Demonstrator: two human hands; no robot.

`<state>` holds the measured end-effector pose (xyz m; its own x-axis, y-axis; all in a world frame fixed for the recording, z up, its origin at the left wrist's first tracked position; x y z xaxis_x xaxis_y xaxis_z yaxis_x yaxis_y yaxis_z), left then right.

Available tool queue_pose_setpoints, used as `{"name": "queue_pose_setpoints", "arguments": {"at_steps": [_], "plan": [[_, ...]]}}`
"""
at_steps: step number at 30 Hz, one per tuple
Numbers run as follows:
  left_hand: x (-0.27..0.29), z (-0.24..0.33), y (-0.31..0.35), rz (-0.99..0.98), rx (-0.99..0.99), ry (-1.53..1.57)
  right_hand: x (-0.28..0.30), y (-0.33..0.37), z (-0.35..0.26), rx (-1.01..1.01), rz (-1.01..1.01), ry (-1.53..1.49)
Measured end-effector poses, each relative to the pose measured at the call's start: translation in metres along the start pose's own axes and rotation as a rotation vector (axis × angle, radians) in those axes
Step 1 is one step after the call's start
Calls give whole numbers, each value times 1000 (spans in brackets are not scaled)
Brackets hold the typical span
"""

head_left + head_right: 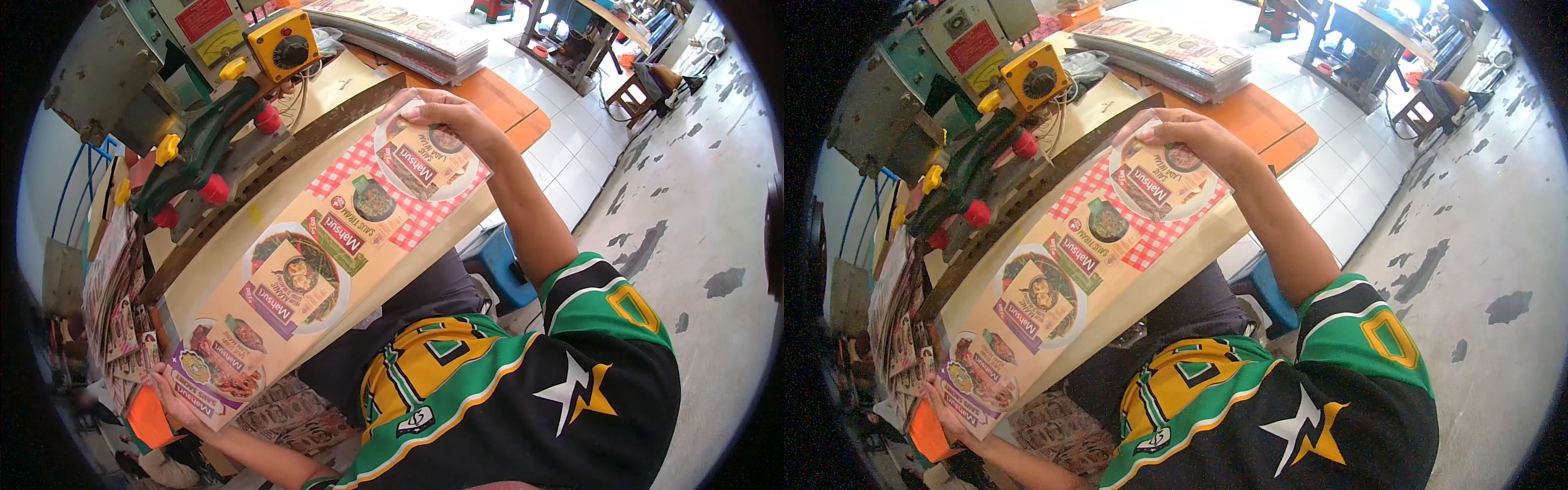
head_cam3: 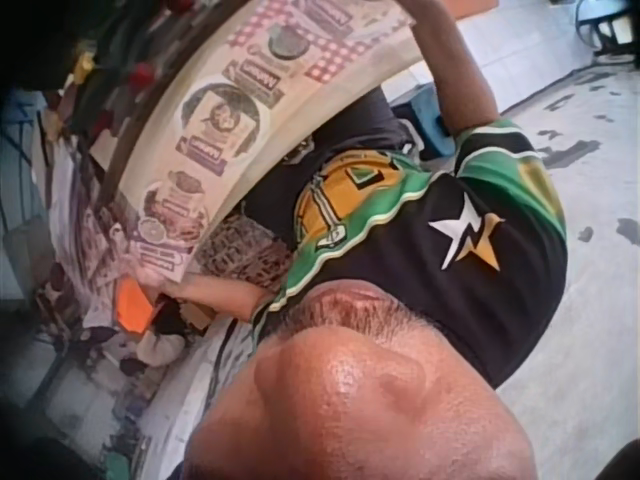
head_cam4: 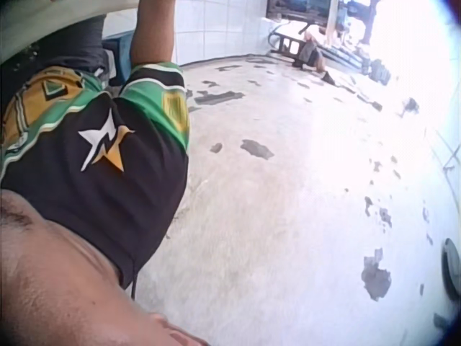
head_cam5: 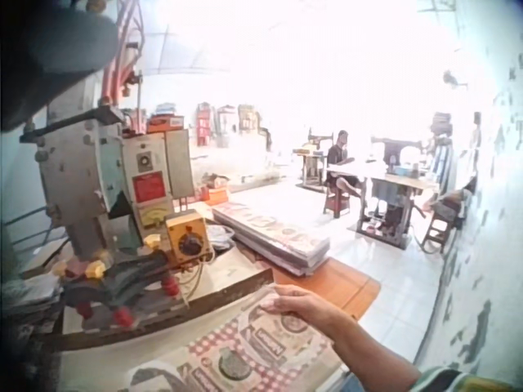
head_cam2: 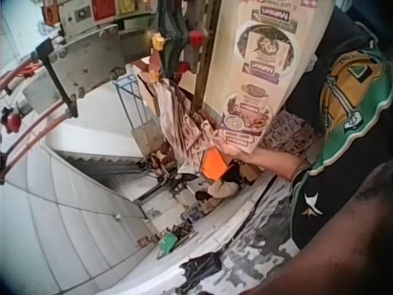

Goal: The person repeatedly picks up printed label strips, aligns them on the workstation, and folds them by hand.

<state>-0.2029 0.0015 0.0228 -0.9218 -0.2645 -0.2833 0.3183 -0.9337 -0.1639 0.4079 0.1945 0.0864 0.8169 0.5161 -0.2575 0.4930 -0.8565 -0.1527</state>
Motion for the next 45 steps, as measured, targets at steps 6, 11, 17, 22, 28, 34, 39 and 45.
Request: {"name": "queue_pose_setpoints", "arguments": {"at_steps": [6, 11, 17, 22, 28, 34, 39, 45], "plan": [[-12, 0, 3, -11, 0, -116, 15, -2, 8, 43, -104, 217], [-12, -11, 0, -109, -64, -138, 21, 10, 16, 39, -66, 213], [-35, -3, -5, -25, -29, -303, 19, 13, 11, 15, -12, 304], [-25, -10, -14, -143, -174, -297, 58, 10, 30, 217, 47, 222], [-24, -24, -16, -110, -251, -136, 68, 14, 43, 241, 29, 221], [-21, -34, -5, -52, -132, -373, 61, 34, 47, -12, 83, 440], [-8, -45, -2, -110, 23, -692, 64, 36, 54, -52, 128, 438], [-50, -45, -12, -41, 84, -560, 39, 23, 54, -166, 304, 570]]}}
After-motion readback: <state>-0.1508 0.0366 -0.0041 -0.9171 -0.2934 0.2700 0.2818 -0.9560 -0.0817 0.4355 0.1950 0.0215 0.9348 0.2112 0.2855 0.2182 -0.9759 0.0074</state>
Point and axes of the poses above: each hand's wrist, its own y-axis away from the middle knuckle, its own x-axis out of the back of the hand, z = x × y, the point moved 1 cm from there along -y, towards the middle knuckle, and after that the axes turned 7 degrees about -z, right-handed, at the moved point
